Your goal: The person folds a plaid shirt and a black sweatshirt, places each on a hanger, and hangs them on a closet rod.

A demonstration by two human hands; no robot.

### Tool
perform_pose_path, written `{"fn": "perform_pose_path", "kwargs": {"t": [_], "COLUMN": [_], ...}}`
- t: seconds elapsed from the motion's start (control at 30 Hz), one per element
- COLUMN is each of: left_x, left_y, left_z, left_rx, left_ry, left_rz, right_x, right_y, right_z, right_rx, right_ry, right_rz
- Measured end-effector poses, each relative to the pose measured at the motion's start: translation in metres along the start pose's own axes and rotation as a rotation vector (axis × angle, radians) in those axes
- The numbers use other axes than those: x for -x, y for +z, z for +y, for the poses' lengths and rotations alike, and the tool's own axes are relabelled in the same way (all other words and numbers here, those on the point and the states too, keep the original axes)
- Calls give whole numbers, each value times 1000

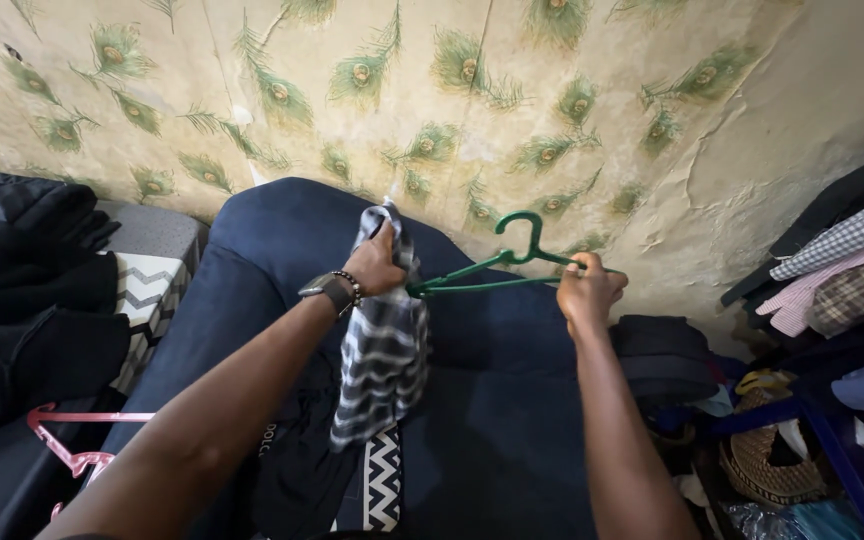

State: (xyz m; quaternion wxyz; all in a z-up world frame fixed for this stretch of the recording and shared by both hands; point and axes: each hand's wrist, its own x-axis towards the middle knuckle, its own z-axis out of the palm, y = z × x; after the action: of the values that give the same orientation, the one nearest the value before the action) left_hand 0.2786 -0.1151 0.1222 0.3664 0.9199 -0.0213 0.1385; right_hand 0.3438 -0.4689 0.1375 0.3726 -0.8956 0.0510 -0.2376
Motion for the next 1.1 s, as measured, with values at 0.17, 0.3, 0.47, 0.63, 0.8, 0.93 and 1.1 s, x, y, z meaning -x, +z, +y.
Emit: {"fn": "perform_pose_path", "kwargs": {"t": [0.17, 0.3, 0.47, 0.63, 0.8, 0.93, 1.1], "left_x": [3, 13, 24, 34, 26, 25, 42], "left_y": [17, 31, 26, 23, 51, 69, 69], "left_z": [21, 49, 52, 68, 42, 20, 34], "left_rx": [55, 49, -118, -128, -89, -152, -86], "left_ry": [-4, 115, 200, 228, 320, 224, 321], "left_rz": [-35, -136, -128, -161, -49, -265, -168], "right_x": [7, 27, 42, 67, 93, 100, 74], "right_y": [29, 82, 76, 91, 93, 74, 110], "right_z": [8, 25, 34, 35, 24, -11, -15], "right_rx": [-53, 60, 36, 31, -156, -398, -1254], "right_ry": [41, -76, -36, 34, 220, 377, 1012], "right_rz": [-17, 29, -29, -128, -300, -413, -548]}}
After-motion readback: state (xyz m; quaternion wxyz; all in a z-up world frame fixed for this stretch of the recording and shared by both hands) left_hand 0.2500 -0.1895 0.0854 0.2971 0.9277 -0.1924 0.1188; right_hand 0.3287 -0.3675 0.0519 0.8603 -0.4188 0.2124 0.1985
